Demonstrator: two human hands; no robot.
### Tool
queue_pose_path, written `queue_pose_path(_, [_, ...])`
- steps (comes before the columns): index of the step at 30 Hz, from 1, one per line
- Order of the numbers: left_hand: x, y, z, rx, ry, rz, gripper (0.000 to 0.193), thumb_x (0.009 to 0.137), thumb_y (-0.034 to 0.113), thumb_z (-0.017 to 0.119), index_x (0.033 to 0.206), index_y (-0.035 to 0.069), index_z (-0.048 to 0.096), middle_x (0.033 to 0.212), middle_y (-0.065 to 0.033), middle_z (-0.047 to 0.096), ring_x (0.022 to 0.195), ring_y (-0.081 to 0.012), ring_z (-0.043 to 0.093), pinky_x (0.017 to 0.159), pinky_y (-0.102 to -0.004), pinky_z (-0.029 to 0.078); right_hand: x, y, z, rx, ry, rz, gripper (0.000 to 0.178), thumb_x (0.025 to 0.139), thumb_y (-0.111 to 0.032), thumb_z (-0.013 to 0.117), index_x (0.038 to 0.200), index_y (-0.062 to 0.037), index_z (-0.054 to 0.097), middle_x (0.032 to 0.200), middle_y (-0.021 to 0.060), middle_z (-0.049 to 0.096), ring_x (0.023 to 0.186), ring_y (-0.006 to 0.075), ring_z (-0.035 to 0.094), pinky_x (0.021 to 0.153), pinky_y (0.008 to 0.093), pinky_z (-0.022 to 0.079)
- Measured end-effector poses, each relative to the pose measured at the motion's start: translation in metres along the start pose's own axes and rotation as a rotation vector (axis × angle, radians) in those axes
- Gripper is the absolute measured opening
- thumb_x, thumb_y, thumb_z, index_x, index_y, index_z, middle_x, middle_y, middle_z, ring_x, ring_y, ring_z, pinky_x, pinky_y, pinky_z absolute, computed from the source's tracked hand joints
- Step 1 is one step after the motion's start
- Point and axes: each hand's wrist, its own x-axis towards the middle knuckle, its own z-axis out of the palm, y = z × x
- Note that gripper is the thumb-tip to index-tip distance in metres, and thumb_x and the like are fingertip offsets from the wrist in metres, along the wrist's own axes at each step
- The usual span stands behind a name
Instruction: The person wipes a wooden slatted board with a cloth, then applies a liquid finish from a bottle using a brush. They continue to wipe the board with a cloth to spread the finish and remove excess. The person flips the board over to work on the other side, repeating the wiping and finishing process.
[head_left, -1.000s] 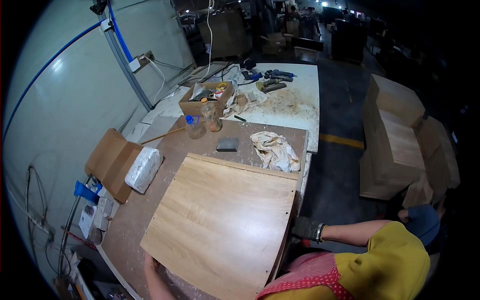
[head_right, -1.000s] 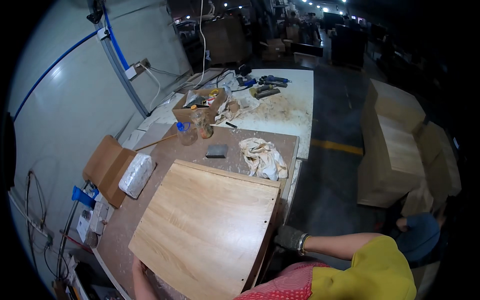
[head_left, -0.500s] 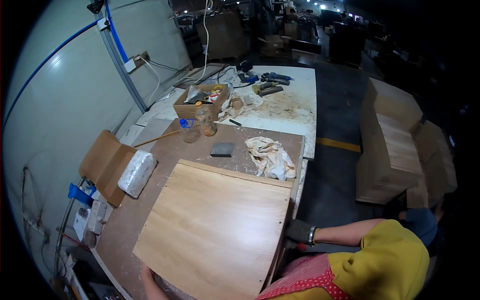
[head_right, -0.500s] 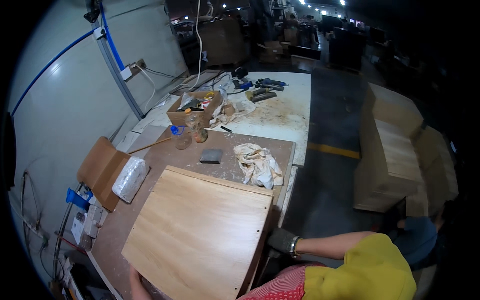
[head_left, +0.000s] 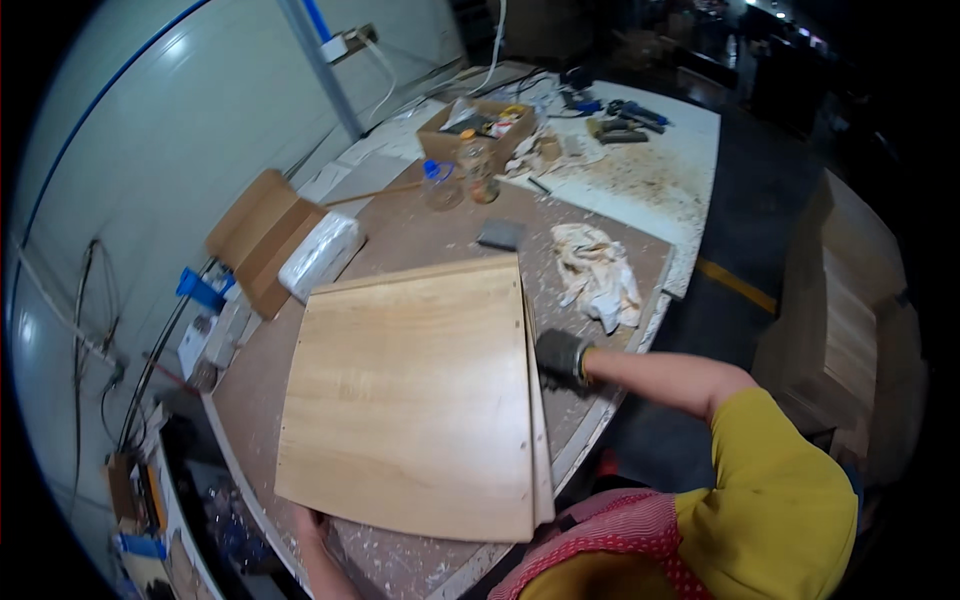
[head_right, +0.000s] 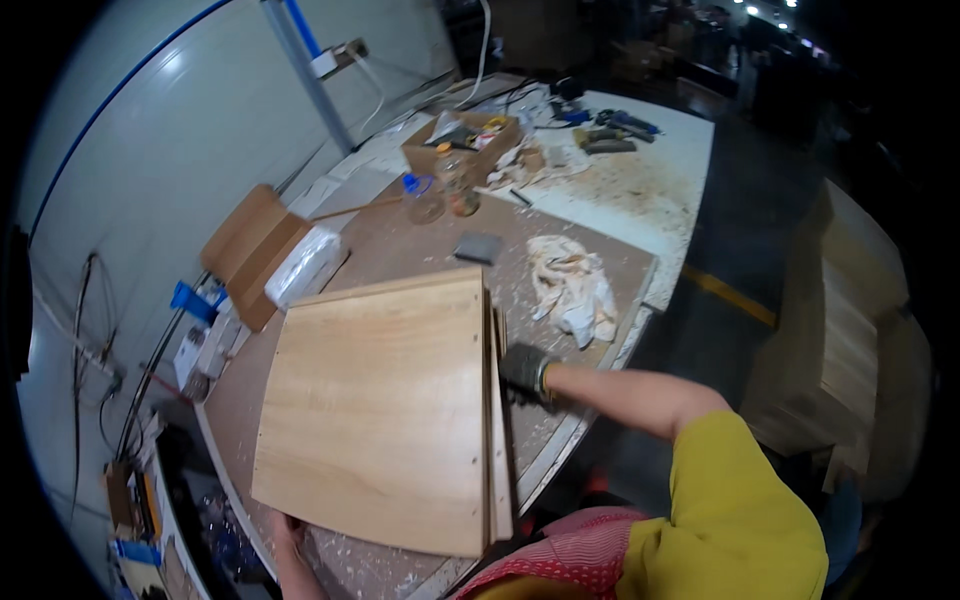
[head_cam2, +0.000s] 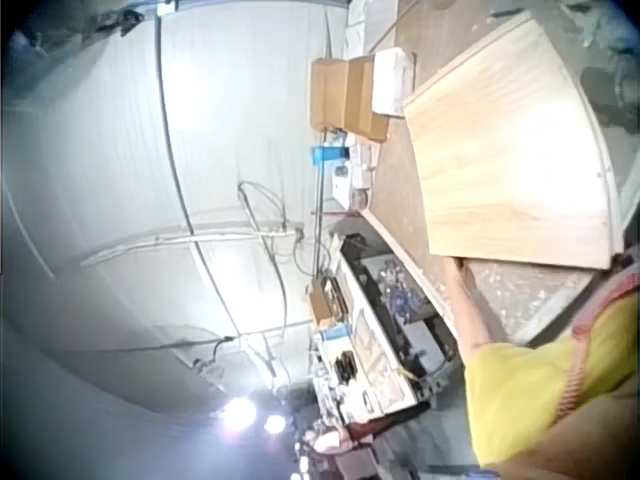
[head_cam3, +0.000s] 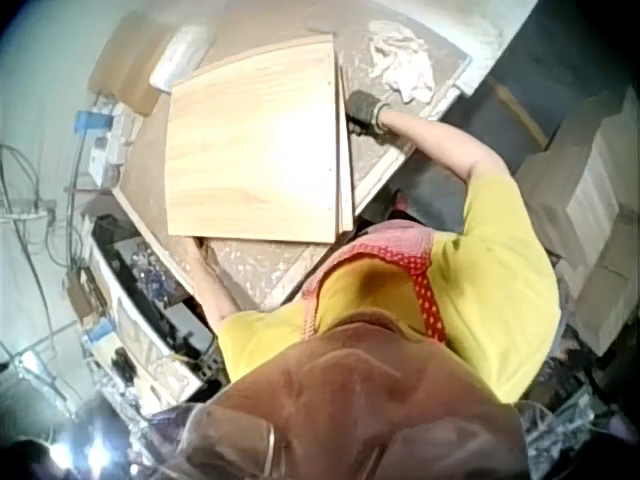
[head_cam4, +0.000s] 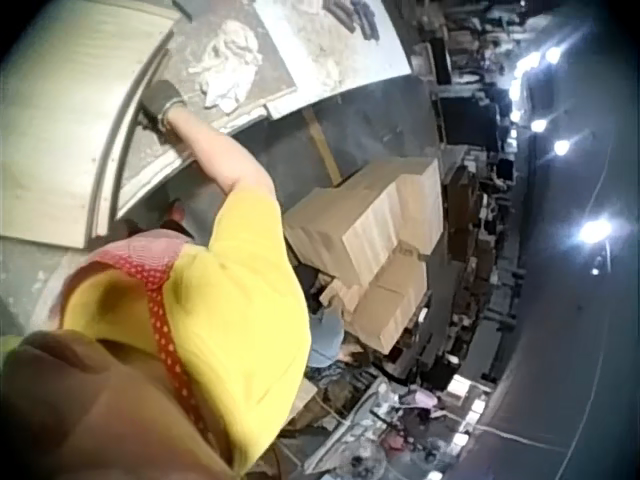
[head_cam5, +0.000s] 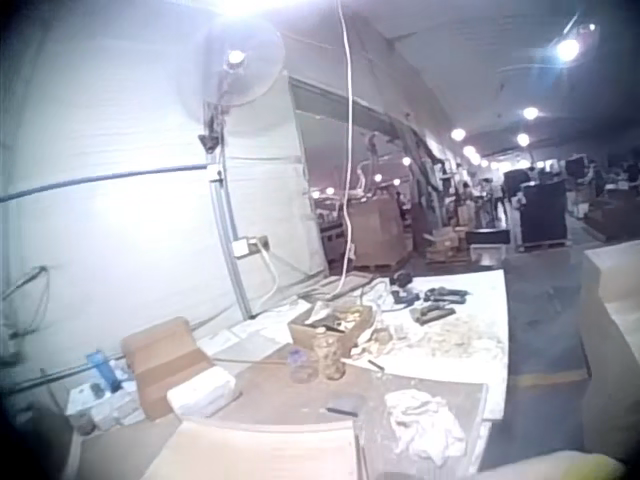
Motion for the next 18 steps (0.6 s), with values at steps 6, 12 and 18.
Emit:
queue_pose_path(6, [-0.098,-0.053,-0.002,-0.193,0.105,-0.024,0.024,0.098,0.027,0.049,0.112,0.009,0.058,0.097,-0.0008,0.064,0.078,-0.0102,0.060,0.058,-0.0208,0.048,0.104,0.025,-0.045,-0.446,-0.087,-0.273,0.026,0.082,-0.022,0.060,0.071,-0.0023,0.072,0.061,0.0129,0.067,0.050,0.0209,0.065,0.050,0.0335,0.052])
queue_pose_path(12, [-0.167,-0.105,0.066,-0.322,0.330,-0.087,0.022,0.098,0.029,0.048,0.105,0.012,0.060,0.081,0.0027,0.060,0.064,-0.0084,0.052,0.049,-0.0223,0.040,0.144,0.016,-0.093,-0.456,0.048,-0.280,0.035,0.079,-0.032,0.058,0.095,-0.0039,0.071,0.099,0.0227,0.067,0.096,0.0374,0.065,0.082,0.0409,0.050])
queue_pose_path(18, [-0.204,-0.123,0.103,-0.375,0.429,-0.087,0.029,0.099,0.029,0.049,0.117,0.007,0.056,0.102,-0.0039,0.060,0.087,-0.0160,0.058,0.067,-0.0290,0.050,0.086,0.025,-0.132,-0.091,0.224,-0.187,0.036,0.086,-0.033,0.054,0.106,-0.0050,0.065,0.100,0.0194,0.067,0.092,0.0350,0.065,0.079,0.0412,0.050])
